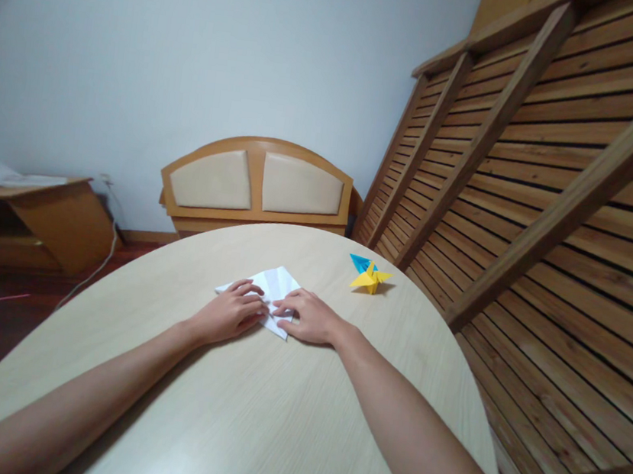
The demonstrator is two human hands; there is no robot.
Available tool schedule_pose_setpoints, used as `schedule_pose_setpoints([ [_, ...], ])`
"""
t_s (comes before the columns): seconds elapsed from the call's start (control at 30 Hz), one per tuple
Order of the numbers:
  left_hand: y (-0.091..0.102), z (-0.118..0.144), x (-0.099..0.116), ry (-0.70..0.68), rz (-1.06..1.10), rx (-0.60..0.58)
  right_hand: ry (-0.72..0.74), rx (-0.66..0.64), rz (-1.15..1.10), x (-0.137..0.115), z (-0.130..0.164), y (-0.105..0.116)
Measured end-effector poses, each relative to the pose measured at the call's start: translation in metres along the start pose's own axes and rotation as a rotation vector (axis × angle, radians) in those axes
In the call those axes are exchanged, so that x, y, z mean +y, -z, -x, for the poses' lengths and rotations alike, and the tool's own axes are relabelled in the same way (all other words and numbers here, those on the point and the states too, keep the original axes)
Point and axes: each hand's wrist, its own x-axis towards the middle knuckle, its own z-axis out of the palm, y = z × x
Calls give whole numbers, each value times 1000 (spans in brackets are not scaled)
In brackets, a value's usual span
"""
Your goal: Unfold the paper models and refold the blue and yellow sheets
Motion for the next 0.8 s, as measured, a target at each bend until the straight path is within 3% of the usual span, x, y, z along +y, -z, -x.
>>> schedule_pose_setpoints([
  [0.47, -1, 1, 1, 72, 78, 33, 1, 0, -31, -3, 0, 1],
  [0.8, 2, 2, 0, 341, -17, 6, 24, -9, 50, -5, 0, 1],
])
